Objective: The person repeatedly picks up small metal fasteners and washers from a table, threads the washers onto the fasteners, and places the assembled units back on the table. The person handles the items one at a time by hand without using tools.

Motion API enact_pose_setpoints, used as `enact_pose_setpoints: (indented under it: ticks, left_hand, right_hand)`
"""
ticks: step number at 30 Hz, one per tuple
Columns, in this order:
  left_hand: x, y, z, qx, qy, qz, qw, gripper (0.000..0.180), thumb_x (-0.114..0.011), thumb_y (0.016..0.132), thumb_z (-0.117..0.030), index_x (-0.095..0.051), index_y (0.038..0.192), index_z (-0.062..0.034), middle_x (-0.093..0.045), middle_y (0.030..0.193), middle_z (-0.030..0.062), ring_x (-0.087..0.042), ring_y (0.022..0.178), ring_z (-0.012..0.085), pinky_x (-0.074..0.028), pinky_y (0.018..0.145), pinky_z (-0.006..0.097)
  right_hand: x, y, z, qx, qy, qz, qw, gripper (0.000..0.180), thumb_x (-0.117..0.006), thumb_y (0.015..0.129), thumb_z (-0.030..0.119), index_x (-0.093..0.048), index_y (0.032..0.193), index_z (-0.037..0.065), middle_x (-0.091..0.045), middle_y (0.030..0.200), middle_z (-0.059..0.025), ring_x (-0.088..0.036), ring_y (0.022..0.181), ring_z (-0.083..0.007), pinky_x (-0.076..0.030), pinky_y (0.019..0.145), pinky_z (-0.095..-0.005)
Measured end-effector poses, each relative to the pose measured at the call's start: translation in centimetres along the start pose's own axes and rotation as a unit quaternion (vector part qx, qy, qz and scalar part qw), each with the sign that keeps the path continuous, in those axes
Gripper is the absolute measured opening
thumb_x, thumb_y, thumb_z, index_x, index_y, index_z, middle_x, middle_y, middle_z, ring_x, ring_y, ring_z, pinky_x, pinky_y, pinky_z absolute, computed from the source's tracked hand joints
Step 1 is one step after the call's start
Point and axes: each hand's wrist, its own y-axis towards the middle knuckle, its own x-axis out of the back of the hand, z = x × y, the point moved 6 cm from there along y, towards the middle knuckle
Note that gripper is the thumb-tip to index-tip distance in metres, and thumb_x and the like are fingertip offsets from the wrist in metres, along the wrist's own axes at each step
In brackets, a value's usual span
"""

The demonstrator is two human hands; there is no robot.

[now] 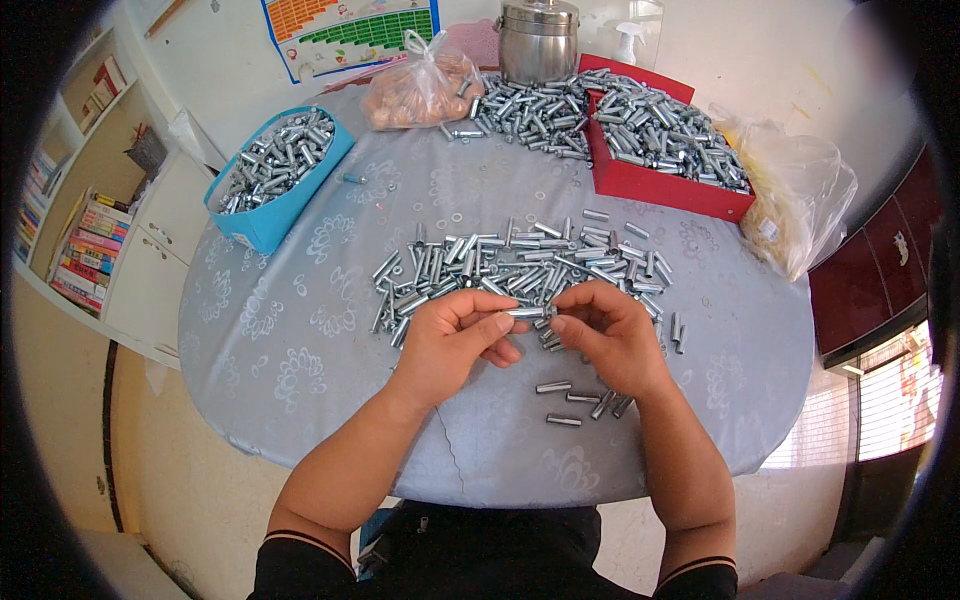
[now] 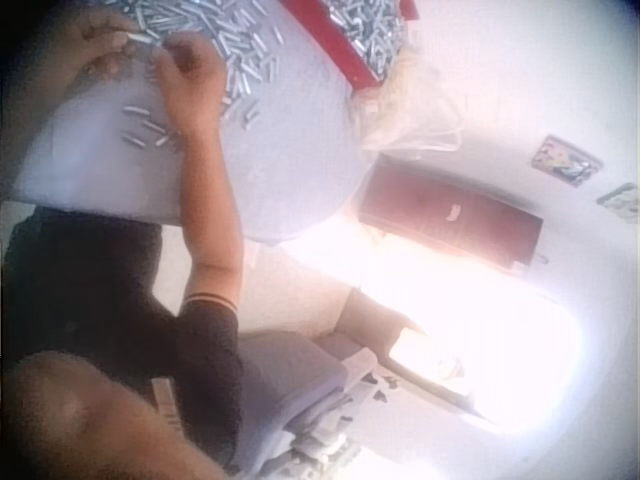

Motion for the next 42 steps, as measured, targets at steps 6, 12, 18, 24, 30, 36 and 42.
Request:
enact_pose_setpoints:
  ticks: [6,12,18,24,30,36,42]
  left_hand:
    - [0.0,0.0,0.1,0.000,-0.006,0.014,1.000,0.021,-0.061,0.093,-0.008,-0.061,0.110,0.0029,-0.070,0.094,0.0149,-0.068,0.070,0.0168,-0.058,0.063,0.028]
    - [0.0,0.0,0.1,0.012,-0.025,0.016,0.999,0.020,-0.061,0.093,-0.010,-0.063,0.108,0.0029,-0.070,0.093,0.0152,-0.068,0.069,0.0166,-0.057,0.061,0.028]
    - [0.1,-0.2,0.2,0.046,-0.052,0.013,0.997,0.021,-0.060,0.094,-0.011,-0.063,0.108,0.0032,-0.069,0.090,0.0143,-0.068,0.067,0.0169,-0.057,0.060,0.028]
    - [0.3,0.0,0.5,0.048,-0.064,0.017,0.997,0.021,-0.060,0.093,-0.011,-0.063,0.108,0.0032,-0.069,0.091,0.0146,-0.068,0.068,0.0173,-0.058,0.061,0.028]
    - [-0.5,-0.2,-0.1,-0.006,-0.039,0.024,0.999,0.019,-0.063,0.090,-0.005,-0.063,0.107,0.0037,-0.070,0.092,0.0163,-0.068,0.068,0.0174,-0.059,0.060,0.030]
    - [-0.3,0.0,-0.1,0.010,-0.037,0.001,0.999,0.020,-0.062,0.091,-0.006,-0.063,0.109,0.0037,-0.070,0.093,0.0162,-0.069,0.070,0.0177,-0.059,0.061,0.029]
    - [-0.1,0.0,0.1,0.017,-0.042,-0.007,0.999,0.021,-0.061,0.091,-0.006,-0.062,0.109,0.0035,-0.070,0.092,0.0150,-0.068,0.069,0.0176,-0.059,0.062,0.030]
  right_hand:
    - [0.1,-0.1,-0.1,0.014,-0.012,-0.014,1.000,0.020,-0.069,0.087,0.005,-0.064,0.106,-0.001,-0.064,0.090,-0.0019,-0.058,0.080,-0.0079,-0.048,0.071,-0.0232]
    - [-0.1,-0.1,-0.1,-0.001,0.007,-0.003,1.000,0.020,-0.068,0.087,0.004,-0.065,0.106,0.000,-0.063,0.091,-0.0022,-0.058,0.081,-0.0087,-0.048,0.072,-0.0238]
    - [0.0,-0.1,0.9,0.079,-0.066,-0.002,0.995,0.020,-0.068,0.086,0.003,-0.066,0.105,0.000,-0.062,0.090,-0.0039,-0.058,0.082,-0.0106,-0.048,0.072,-0.0247]
    - [-0.1,-0.1,0.4,0.066,-0.033,-0.015,0.997,0.016,-0.067,0.088,0.006,-0.065,0.102,-0.001,-0.061,0.088,-0.0051,-0.057,0.076,-0.0110,-0.047,0.068,-0.0263]
    - [0.2,-0.1,-0.5,0.004,-0.078,0.005,0.997,0.015,-0.061,0.094,0.014,-0.063,0.094,-0.002,-0.060,0.080,-0.0035,-0.055,0.070,-0.0092,-0.046,0.063,-0.0254]
    - [0.5,-0.1,0.1,-0.011,-0.018,-0.078,0.997,0.019,-0.061,0.094,0.016,-0.064,0.086,-0.001,-0.059,0.072,-0.0017,-0.052,0.066,-0.0078,-0.043,0.059,-0.0247]
    - [0.3,0.0,0.0,0.037,-0.069,-0.024,0.997,0.014,-0.064,0.091,0.014,-0.064,0.092,0.000,-0.060,0.074,-0.0005,-0.052,0.068,-0.0071,-0.044,0.062,-0.0243]
